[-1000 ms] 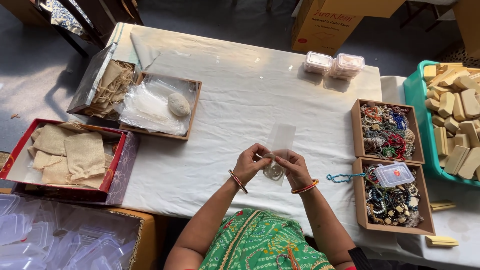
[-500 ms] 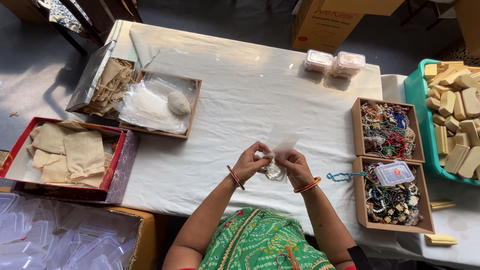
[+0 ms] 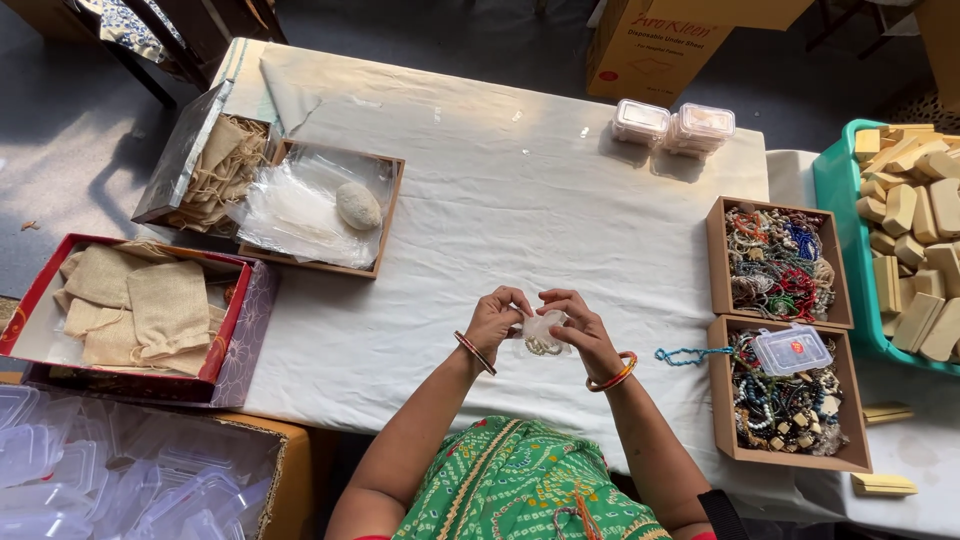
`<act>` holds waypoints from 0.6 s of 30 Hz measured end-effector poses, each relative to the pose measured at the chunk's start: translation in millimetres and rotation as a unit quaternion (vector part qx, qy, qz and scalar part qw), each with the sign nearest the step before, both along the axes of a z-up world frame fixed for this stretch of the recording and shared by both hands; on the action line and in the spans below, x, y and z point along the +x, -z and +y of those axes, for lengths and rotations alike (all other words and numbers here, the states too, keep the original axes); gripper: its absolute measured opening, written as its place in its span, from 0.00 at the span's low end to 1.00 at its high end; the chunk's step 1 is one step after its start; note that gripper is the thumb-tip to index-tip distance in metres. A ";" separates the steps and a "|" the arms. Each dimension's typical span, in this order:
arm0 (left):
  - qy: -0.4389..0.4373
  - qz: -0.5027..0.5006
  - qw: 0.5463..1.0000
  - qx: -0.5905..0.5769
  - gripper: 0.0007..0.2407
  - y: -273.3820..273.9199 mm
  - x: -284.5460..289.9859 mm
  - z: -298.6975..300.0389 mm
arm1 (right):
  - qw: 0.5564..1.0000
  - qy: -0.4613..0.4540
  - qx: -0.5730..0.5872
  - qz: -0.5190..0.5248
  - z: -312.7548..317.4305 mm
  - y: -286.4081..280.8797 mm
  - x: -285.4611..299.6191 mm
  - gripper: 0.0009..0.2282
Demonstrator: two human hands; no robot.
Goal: The person sits at a table and organizes jewelry items. They pick up a small plastic bag, place it into a beige cloth pouch, and tie the pouch closed. They then place the pouch into a small plastic container. The person repeats this process with a beaded necklace, placing it into a plastic bag, then a cloth pouch, and finally into a plastic container.
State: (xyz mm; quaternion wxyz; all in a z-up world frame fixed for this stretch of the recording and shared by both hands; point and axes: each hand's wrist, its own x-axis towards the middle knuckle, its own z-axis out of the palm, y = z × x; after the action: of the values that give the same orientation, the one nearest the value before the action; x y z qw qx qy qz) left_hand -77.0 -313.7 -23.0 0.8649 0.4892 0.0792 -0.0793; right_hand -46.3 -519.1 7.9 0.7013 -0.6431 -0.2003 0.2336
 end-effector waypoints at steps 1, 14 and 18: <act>-0.001 0.001 1.000 -0.001 0.05 5.2 2.2 3.6 | 1.000 -0.001 -0.001 0.001 4.7 -21.9 -2.8 0.14; 0.119 0.015 0.990 0.070 0.11 1.3 3.4 13.8 | 0.995 0.092 -0.010 0.027 -10.4 23.7 7.6 0.09; 0.095 -0.107 0.941 0.307 0.19 -32.1 -5.5 9.2 | 0.987 0.086 -0.002 0.139 -6.9 27.7 7.8 0.11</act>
State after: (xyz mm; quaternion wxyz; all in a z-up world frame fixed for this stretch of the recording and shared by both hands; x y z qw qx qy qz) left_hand -82.5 -304.5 9.1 0.6646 0.7418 -0.0403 -0.0803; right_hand -38.5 -526.0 -19.7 0.7386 -0.6206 -0.0447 0.2596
